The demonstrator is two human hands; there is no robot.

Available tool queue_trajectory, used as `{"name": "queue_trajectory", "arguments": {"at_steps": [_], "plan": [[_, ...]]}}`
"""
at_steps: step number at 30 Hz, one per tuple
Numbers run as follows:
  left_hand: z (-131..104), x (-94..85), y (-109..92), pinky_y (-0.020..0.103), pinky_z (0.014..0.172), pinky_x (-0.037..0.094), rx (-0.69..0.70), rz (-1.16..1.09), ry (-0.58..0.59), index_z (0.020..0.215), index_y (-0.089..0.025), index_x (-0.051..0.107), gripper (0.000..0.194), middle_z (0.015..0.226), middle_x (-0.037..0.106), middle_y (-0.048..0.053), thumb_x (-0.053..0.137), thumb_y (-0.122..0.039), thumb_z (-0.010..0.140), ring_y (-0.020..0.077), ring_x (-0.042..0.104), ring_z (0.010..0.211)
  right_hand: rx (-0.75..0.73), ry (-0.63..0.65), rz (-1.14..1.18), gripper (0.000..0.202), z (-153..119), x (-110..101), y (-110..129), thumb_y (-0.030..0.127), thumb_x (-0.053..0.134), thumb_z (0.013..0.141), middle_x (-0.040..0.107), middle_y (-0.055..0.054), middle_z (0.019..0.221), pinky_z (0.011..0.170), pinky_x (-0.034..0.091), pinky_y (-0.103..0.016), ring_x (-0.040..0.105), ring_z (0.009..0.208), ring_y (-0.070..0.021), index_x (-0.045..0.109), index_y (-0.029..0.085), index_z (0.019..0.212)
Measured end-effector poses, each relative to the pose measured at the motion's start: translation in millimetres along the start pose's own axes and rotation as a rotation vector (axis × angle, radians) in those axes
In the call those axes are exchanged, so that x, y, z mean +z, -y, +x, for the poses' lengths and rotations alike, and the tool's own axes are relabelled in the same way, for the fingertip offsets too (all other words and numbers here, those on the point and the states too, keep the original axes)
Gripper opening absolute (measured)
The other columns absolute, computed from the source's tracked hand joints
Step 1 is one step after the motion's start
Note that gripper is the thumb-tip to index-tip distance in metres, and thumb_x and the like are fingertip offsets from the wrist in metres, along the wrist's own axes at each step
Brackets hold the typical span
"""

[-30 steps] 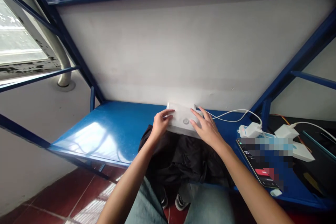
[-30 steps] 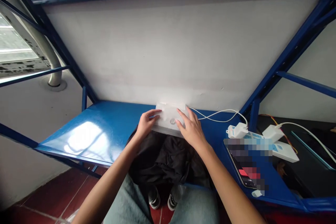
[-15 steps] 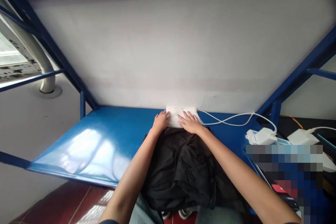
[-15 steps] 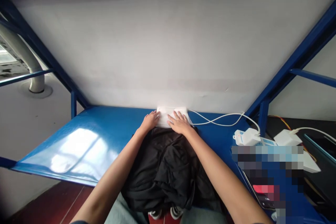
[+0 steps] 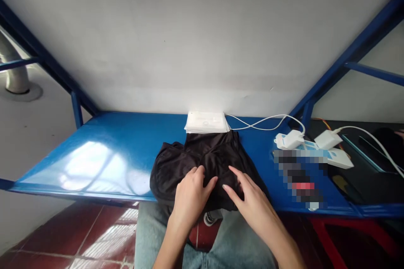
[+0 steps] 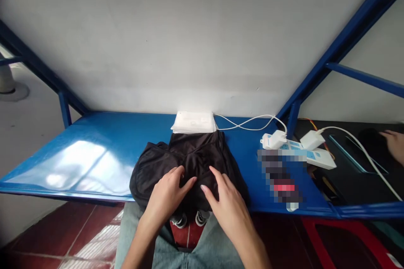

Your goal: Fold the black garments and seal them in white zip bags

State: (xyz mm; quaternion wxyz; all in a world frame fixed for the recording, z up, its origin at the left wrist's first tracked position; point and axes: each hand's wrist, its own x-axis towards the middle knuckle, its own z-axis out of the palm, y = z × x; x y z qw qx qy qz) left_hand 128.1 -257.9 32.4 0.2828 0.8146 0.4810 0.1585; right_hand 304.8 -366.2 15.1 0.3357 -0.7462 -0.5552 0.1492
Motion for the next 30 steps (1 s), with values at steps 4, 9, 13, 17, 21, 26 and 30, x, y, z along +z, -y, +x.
{"name": "queue_trajectory", "arguments": {"at_steps": [4, 9, 13, 17, 21, 26, 30], "plan": [[11.4, 0.8, -27.8, 0.025, 0.069, 0.047, 0.095, -0.578, -0.017, 0.092, -0.024, 0.048, 0.023, 0.087, 0.066, 0.001, 0.058, -0.044, 0.097, 0.018, 0.065, 0.082, 0.022, -0.102, 0.143, 0.047, 13.3, -15.8, 9.0, 0.048, 0.056, 0.099, 0.073, -0.01, 0.11, 0.069, 0.062, -0.034, 0.072, 0.087, -0.023, 0.06, 0.029, 0.142], [38.4, 13.4, -54.1, 0.029, 0.082, 0.056, 0.096, -0.836, -0.075, 0.133, -0.026, 0.033, 0.043, 0.114, 0.069, 0.006, 0.056, -0.035, 0.098, 0.0197, 0.069, 0.098, 0.0, -0.267, 0.19, 0.046, 42.6, -57.1, 11.6, 0.054, 0.056, 0.098, 0.071, -0.011, 0.12, 0.075, 0.06, -0.035, 0.07, 0.097, -0.0249, 0.066, 0.029, 0.135], [38.9, 39.3, -49.3, 0.049, 0.107, 0.046, 0.132, -0.315, -0.362, 0.14, -0.026, 0.044, 0.049, 0.146, 0.052, 0.016, 0.06, -0.02, 0.094, 0.0323, 0.052, 0.134, 0.061, -0.154, 0.273, 0.048, 51.0, -43.0, -24.7, 0.054, 0.057, 0.097, 0.073, -0.011, 0.12, 0.082, 0.062, -0.04, 0.073, 0.09, -0.0236, 0.064, 0.026, 0.135], [28.5, 57.6, -44.6, 0.051, 0.097, 0.048, 0.281, 0.092, -0.211, 0.117, -0.026, 0.063, 0.027, 0.122, 0.062, 0.013, 0.066, -0.042, 0.096, 0.0349, 0.057, 0.119, 0.144, -0.127, 0.376, 0.048, 39.4, -16.3, -58.5, 0.054, 0.058, 0.097, 0.068, -0.013, 0.135, 0.089, 0.062, -0.043, 0.071, 0.113, -0.0278, 0.063, 0.026, 0.135], [34.2, 56.8, -52.5, 0.045, 0.089, 0.048, 0.325, 0.245, -0.124, 0.112, -0.023, 0.064, 0.031, 0.109, 0.068, 0.011, 0.067, -0.049, 0.095, 0.0325, 0.063, 0.105, 0.083, -0.124, 0.333, 0.041, 29.6, -9.7, -63.1, 0.048, 0.058, 0.097, 0.064, -0.011, 0.14, 0.089, 0.062, -0.041, 0.067, 0.119, -0.0273, 0.065, 0.028, 0.132], [42.7, 27.9, -51.1, 0.03, 0.077, 0.048, 0.262, 0.009, -0.152, 0.1, -0.025, 0.063, 0.013, 0.098, 0.072, 0.005, 0.056, -0.036, 0.102, 0.0225, 0.069, 0.089, 0.022, -0.141, 0.178, 0.037, 35.8, -9.6, -61.9, 0.036, 0.056, 0.096, 0.065, -0.009, 0.132, 0.085, 0.062, -0.04, 0.069, 0.11, -0.026, 0.067, 0.028, 0.131], [27.1, -0.3, -5.5, 0.029, 0.075, 0.051, 0.043, -0.21, -0.361, 0.105, -0.025, 0.057, 0.011, 0.094, 0.071, 0.003, 0.056, -0.034, 0.1, 0.0205, 0.07, 0.084, -0.006, -0.15, 0.074, 0.035, 38.4, -4.1, -66.6, 0.034, 0.054, 0.096, 0.065, -0.009, 0.13, 0.091, 0.06, -0.044, 0.067, 0.114, -0.0278, 0.07, 0.028, 0.127]]}}
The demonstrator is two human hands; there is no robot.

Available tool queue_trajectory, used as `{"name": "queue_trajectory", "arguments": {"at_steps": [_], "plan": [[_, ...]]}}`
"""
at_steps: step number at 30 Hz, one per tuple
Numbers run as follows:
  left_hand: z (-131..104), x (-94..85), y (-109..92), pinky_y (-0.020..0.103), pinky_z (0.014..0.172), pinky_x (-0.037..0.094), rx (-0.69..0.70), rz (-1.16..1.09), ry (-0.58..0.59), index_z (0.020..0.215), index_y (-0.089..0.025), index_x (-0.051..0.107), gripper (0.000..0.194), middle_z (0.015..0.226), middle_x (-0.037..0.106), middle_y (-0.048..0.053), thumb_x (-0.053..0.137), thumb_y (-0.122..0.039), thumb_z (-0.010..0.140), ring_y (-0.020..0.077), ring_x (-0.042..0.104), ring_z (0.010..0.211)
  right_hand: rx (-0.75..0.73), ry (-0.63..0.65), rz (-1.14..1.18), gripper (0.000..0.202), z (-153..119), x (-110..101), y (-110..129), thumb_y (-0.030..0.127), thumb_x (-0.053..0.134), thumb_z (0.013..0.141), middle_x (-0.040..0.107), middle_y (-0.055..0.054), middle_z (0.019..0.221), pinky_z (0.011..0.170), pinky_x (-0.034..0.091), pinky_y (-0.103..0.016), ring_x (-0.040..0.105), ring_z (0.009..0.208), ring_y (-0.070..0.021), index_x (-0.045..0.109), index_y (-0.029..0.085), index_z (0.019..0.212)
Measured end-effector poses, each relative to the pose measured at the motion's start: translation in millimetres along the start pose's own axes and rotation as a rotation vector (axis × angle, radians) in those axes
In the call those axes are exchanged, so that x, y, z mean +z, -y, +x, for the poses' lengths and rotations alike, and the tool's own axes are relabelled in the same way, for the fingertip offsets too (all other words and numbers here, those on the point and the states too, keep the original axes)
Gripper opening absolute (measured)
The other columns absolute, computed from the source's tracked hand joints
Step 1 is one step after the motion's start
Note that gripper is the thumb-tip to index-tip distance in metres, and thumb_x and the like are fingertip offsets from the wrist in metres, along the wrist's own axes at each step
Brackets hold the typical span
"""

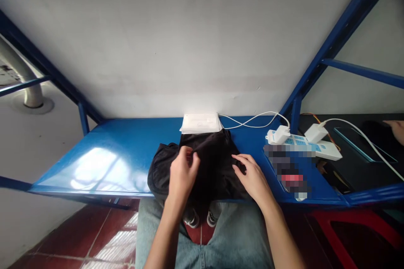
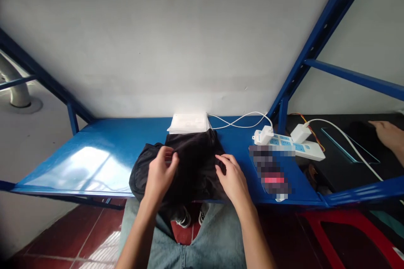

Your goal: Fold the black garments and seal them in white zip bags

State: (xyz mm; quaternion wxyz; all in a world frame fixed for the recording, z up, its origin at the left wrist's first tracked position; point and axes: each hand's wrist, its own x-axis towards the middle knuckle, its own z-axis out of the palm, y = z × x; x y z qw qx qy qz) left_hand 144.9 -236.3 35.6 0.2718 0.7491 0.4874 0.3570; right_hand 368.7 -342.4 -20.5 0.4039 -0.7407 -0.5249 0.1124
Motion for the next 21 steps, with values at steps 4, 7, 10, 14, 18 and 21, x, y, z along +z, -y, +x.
{"name": "queue_trajectory", "arguments": {"at_steps": [4, 7, 10, 14, 18, 21], "plan": [[-23.4, -27.6, 44.6, 0.036, 0.078, 0.054, -0.126, 0.138, -0.213, 0.114, -0.022, 0.053, 0.018, 0.101, 0.065, 0.008, 0.051, -0.03, 0.099, 0.024, 0.068, 0.086, -0.011, -0.008, -0.045, 0.035, -2.9, 3.8, -6.8, 0.038, 0.053, 0.098, 0.063, -0.01, 0.131, 0.09, 0.06, -0.044, 0.068, 0.111, -0.0277, 0.071, 0.027, 0.126], [-30.4, -27.1, 43.7, 0.047, 0.1, 0.051, 0.037, 0.271, -0.245, 0.129, -0.02, 0.051, 0.037, 0.126, 0.058, 0.016, 0.055, -0.04, 0.098, 0.0321, 0.06, 0.118, -0.039, 0.025, -0.069, 0.035, -2.1, 1.2, -9.8, 0.044, 0.053, 0.099, 0.062, -0.01, 0.129, 0.086, 0.059, -0.042, 0.068, 0.11, -0.0275, 0.071, 0.028, 0.124], [-15.1, -19.4, 23.8, 0.054, 0.104, 0.047, 0.126, 0.426, -0.073, 0.14, -0.022, 0.047, 0.06, 0.14, 0.052, 0.018, 0.07, -0.04, 0.088, 0.0396, 0.05, 0.131, -0.049, 0.077, -0.138, 0.035, 4.8, -7.1, -6.7, 0.054, 0.058, 0.096, 0.063, -0.009, 0.121, 0.082, 0.059, -0.041, 0.069, 0.102, -0.0275, 0.073, 0.028, 0.116], [17.0, -31.1, 17.2, 0.043, 0.094, 0.052, 0.057, 0.319, -0.021, 0.137, -0.022, 0.048, 0.048, 0.122, 0.064, 0.015, 0.058, -0.019, 0.091, 0.0333, 0.065, 0.113, -0.126, 0.16, -0.262, 0.029, 29.8, -24.6, 8.1, 0.055, 0.064, 0.092, 0.065, -0.007, 0.1, 0.08, 0.056, -0.041, 0.068, 0.09, -0.027, 0.071, 0.027, 0.092], [17.9, -62.8, 42.0, 0.042, 0.087, 0.055, -0.072, 0.227, -0.27, 0.15, -0.022, 0.035, 0.057, 0.118, 0.064, 0.014, 0.048, -0.016, 0.095, 0.0315, 0.068, 0.106, -0.221, 0.041, -0.253, 0.02, 58.3, -45.6, 23.1, 0.046, 0.058, 0.094, 0.071, -0.007, 0.1, 0.087, 0.053, -0.045, 0.067, 0.097, -0.0301, 0.061, 0.026, 0.089], [-0.6, -78.5, 59.7, 0.047, 0.092, 0.053, -0.052, 0.378, -0.351, 0.147, -0.024, 0.044, 0.055, 0.133, 0.055, 0.017, 0.05, -0.012, 0.093, 0.0338, 0.06, 0.119, -0.244, 0.053, -0.096, 0.014, 54.6, -54.5, 24.0, 0.039, 0.056, 0.096, 0.074, -0.007, 0.114, 0.098, 0.051, -0.048, 0.068, 0.11, -0.0293, 0.057, 0.026, 0.091]]}}
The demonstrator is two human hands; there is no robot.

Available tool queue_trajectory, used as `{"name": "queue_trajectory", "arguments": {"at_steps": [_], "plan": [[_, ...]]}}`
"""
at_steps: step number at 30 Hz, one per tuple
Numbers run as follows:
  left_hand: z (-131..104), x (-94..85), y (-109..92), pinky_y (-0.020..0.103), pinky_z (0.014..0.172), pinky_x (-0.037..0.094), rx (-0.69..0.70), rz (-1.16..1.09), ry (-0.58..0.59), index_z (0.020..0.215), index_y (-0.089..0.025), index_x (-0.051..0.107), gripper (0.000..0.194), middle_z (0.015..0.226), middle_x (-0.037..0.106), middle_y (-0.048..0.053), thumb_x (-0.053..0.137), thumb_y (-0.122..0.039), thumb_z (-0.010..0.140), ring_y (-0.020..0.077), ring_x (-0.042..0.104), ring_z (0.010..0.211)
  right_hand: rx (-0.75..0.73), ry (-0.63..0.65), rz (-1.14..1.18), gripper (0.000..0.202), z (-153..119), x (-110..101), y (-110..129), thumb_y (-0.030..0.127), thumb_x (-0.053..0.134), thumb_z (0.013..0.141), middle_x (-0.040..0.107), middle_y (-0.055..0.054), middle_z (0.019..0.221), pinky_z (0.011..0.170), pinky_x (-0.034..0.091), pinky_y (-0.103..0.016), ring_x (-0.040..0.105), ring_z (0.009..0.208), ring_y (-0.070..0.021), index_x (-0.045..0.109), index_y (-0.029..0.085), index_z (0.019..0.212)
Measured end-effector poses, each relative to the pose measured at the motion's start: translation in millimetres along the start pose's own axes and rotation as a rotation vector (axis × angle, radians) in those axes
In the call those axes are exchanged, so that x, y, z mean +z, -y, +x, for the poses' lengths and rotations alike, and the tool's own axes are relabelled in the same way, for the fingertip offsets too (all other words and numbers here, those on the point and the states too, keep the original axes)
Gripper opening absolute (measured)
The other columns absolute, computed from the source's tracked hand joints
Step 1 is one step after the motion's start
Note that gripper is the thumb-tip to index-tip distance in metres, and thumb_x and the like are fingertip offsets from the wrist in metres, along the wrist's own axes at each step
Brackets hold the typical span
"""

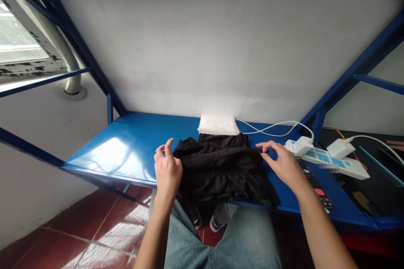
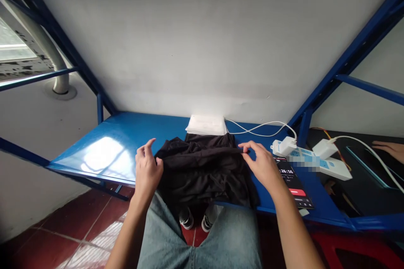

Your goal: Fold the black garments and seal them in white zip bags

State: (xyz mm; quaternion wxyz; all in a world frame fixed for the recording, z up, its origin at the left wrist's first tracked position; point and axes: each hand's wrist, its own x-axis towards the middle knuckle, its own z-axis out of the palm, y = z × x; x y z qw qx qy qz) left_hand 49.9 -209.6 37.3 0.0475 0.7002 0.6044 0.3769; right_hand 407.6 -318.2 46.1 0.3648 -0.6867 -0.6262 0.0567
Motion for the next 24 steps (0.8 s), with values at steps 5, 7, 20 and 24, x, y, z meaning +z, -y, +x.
{"name": "queue_trajectory", "arguments": {"at_steps": [5, 7, 20, 24], "plan": [[-5.7, -0.8, 3.9, 0.049, 0.108, 0.042, 0.482, 0.006, 0.282, 0.14, -0.028, 0.053, 0.043, 0.132, 0.062, 0.01, 0.062, -0.028, 0.098, 0.0295, 0.054, 0.129, 0.038, 0.296, 0.217, 0.026, -49.6, 3.0, 0.7, 0.041, 0.065, 0.095, 0.076, -0.007, 0.111, 0.1, 0.055, -0.044, 0.072, 0.109, -0.0263, 0.064, 0.027, 0.116], [1.9, 2.9, -1.1, 0.05, 0.108, 0.04, 0.643, 0.032, 0.48, 0.135, -0.029, 0.058, 0.041, 0.12, 0.068, 0.007, 0.068, -0.031, 0.096, 0.0285, 0.059, 0.12, 0.036, 0.311, 0.244, 0.03, -66.2, 1.5, 2.8, 0.041, 0.067, 0.095, 0.075, -0.007, 0.111, 0.099, 0.056, -0.041, 0.073, 0.105, -0.0248, 0.066, 0.028, 0.121], [7.9, -27.3, 4.5, 0.033, 0.091, 0.053, 0.645, -0.202, 0.745, 0.111, -0.024, 0.069, 0.015, 0.113, 0.066, 0.005, 0.059, -0.031, 0.101, 0.0202, 0.063, 0.105, -0.003, 0.284, 0.092, 0.034, -87.5, -13.7, -9.6, 0.047, 0.062, 0.098, 0.069, -0.008, 0.135, 0.114, 0.048, -0.046, 0.063, 0.13, -0.0276, 0.072, 0.032, 0.128], [40.5, 22.3, -24.6, 0.043, 0.109, 0.046, 0.751, -0.081, 0.592, 0.128, -0.03, 0.068, 0.033, 0.141, 0.063, 0.007, 0.068, -0.026, 0.095, 0.027, 0.057, 0.131, -0.105, 0.299, -0.055, 0.049, -34.6, 4.0, -21.5, 0.052, 0.069, 0.092, 0.064, -0.007, 0.145, 0.118, 0.041, -0.057, 0.051, 0.142, -0.0337, 0.066, 0.034, 0.138]]}}
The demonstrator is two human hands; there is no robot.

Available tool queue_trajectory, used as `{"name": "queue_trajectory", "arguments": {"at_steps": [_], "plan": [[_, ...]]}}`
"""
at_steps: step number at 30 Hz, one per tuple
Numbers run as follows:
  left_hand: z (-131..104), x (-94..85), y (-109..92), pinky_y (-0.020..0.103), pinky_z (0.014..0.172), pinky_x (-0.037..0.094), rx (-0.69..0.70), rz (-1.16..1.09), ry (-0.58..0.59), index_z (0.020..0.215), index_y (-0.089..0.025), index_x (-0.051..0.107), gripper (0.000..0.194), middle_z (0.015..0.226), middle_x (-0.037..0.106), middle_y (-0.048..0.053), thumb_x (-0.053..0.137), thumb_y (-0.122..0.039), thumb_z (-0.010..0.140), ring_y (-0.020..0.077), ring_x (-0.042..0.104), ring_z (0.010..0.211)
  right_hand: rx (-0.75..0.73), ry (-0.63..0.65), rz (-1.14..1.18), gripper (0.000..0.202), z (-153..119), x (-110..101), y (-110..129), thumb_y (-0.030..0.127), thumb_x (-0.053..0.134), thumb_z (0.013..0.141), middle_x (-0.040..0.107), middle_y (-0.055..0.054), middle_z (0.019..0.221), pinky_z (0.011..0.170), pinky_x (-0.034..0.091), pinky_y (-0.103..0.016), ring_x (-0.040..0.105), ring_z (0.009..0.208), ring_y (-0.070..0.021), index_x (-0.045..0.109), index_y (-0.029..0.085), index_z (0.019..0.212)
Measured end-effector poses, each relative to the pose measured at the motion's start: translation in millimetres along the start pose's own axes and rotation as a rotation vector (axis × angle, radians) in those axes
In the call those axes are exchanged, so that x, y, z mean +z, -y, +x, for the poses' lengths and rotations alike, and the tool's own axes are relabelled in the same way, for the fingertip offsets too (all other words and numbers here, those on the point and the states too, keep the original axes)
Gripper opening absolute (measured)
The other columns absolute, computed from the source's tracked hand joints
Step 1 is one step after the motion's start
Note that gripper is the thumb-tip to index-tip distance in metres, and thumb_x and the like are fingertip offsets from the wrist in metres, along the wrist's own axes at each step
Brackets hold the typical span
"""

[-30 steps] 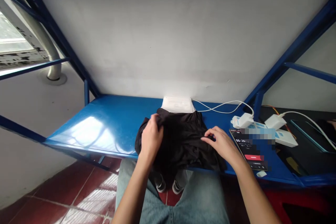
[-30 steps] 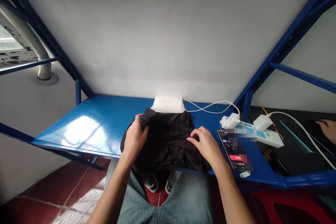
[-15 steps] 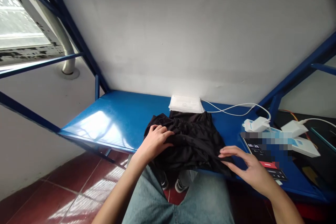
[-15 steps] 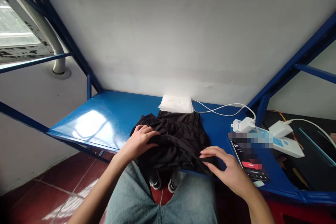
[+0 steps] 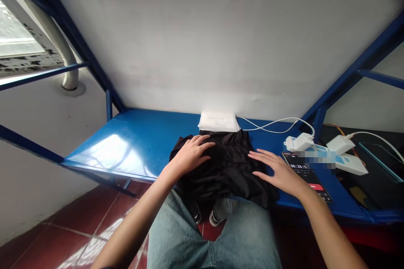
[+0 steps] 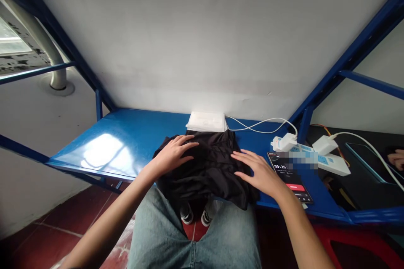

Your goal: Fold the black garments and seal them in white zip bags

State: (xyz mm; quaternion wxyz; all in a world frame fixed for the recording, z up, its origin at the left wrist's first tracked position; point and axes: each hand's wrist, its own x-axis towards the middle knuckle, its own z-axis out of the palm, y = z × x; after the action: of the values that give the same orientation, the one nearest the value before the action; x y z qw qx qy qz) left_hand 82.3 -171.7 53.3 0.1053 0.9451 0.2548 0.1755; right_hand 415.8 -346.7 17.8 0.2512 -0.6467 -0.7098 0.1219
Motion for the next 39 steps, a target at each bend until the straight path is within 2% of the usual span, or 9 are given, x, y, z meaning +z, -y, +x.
{"name": "queue_trajectory", "arguments": {"at_steps": [3, 5, 8, 11, 13, 15, 19, 23, 39], "plan": [[44.5, 0.7, 14.7, 0.034, 0.093, 0.054, -0.087, 0.0, 0.051, 0.107, -0.027, 0.076, 0.015, 0.112, 0.076, 0.004, 0.066, -0.03, 0.097, 0.0226, 0.071, 0.107, 0.017, 0.06, 0.07, 0.04, 45.6, -9.2, -10.3, 0.052, 0.062, 0.096, 0.073, -0.008, 0.132, 0.109, 0.05, -0.051, 0.066, 0.126, -0.032, 0.074, 0.03, 0.127], [64.2, -7.4, 19.3, 0.032, 0.084, 0.056, -0.169, 0.008, 0.001, 0.105, -0.023, 0.075, 0.02, 0.097, 0.077, 0.005, 0.059, -0.034, 0.101, 0.0223, 0.074, 0.092, 0.041, -0.026, 0.165, 0.039, 74.1, -18.6, -11.2, 0.05, 0.056, 0.099, 0.078, -0.008, 0.119, 0.1, 0.056, -0.046, 0.073, 0.109, -0.0283, 0.075, 0.026, 0.123], [74.3, -15.7, 9.6, 0.04, 0.09, 0.057, -0.275, 0.066, -0.151, 0.123, -0.019, 0.069, 0.028, 0.117, 0.074, 0.013, 0.051, -0.03, 0.104, 0.0281, 0.071, 0.105, 0.038, -0.313, 0.149, 0.04, 105.3, -24.1, 5.5, 0.043, 0.05, 0.101, 0.077, -0.01, 0.118, 0.099, 0.057, -0.046, 0.074, 0.106, -0.0271, 0.071, 0.022, 0.128], [57.4, -0.9, -15.1, 0.042, 0.105, 0.052, -0.311, 0.106, -0.345, 0.138, -0.02, 0.06, 0.036, 0.146, 0.059, 0.016, 0.049, -0.022, 0.104, 0.0285, 0.06, 0.131, -0.045, -0.506, 0.066, 0.042, 105.7, -4.0, 41.8, 0.039, 0.044, 0.105, 0.07, -0.012, 0.136, 0.115, 0.047, -0.045, 0.064, 0.128, -0.0256, 0.068, 0.021, 0.133], [34.3, 21.9, -30.5, 0.039, 0.112, 0.049, -0.292, 0.08, -0.349, 0.141, -0.021, 0.058, 0.037, 0.15, 0.057, 0.013, 0.048, -0.024, 0.104, 0.0248, 0.057, 0.137, -0.033, -0.422, 0.054, 0.045, 86.9, 24.3, 65.7, 0.043, 0.041, 0.106, 0.064, -0.011, 0.145, 0.118, 0.043, -0.042, 0.058, 0.136, -0.0238, 0.065, 0.021, 0.138], [9.2, 46.7, -39.7, 0.046, 0.117, 0.045, -0.324, 0.107, -0.227, 0.143, -0.023, 0.057, 0.039, 0.154, 0.055, 0.012, 0.049, -0.029, 0.105, 0.0275, 0.051, 0.143, 0.073, -0.242, -0.036, 0.053, 61.9, 56.8, 81.0, 0.05, 0.04, 0.107, 0.051, -0.011, 0.159, 0.12, 0.042, -0.045, 0.048, 0.146, -0.0265, 0.056, 0.023, 0.149], [-21.8, 72.4, -41.8, 0.057, 0.123, 0.033, -0.367, 0.16, -0.071, 0.155, -0.03, 0.046, 0.054, 0.17, 0.031, 0.009, 0.052, -0.045, 0.103, 0.0316, 0.03, 0.157, 0.225, -0.093, -0.284, 0.066, 30.6, 99.1, 86.5, 0.062, 0.042, 0.103, 0.031, -0.013, 0.17, 0.125, 0.027, -0.06, 0.024, 0.158, -0.0355, 0.043, 0.027, 0.159], [-23.1, 71.3, -39.2, 0.057, 0.126, 0.028, -0.394, 0.132, -0.043, 0.158, -0.032, 0.041, 0.062, 0.173, 0.02, 0.008, 0.053, -0.052, 0.101, 0.0317, 0.021, 0.159, 0.233, -0.06, -0.342, 0.065, 31.3, 101.7, 83.2, 0.061, 0.04, 0.104, 0.025, -0.011, 0.171, 0.126, 0.021, -0.06, 0.018, 0.16, -0.0336, 0.039, 0.03, 0.161], [-8.9, 73.7, -22.1, 0.057, 0.126, 0.026, -0.378, 0.119, -0.013, 0.159, -0.032, 0.041, 0.062, 0.173, 0.021, 0.01, 0.053, -0.053, 0.102, 0.0313, 0.021, 0.159, 0.244, -0.056, -0.293, 0.066, 48.8, 96.4, 77.9, 0.065, 0.037, 0.104, 0.03, -0.011, 0.17, 0.126, 0.023, -0.056, 0.025, 0.158, -0.0306, 0.04, 0.031, 0.16]]}}
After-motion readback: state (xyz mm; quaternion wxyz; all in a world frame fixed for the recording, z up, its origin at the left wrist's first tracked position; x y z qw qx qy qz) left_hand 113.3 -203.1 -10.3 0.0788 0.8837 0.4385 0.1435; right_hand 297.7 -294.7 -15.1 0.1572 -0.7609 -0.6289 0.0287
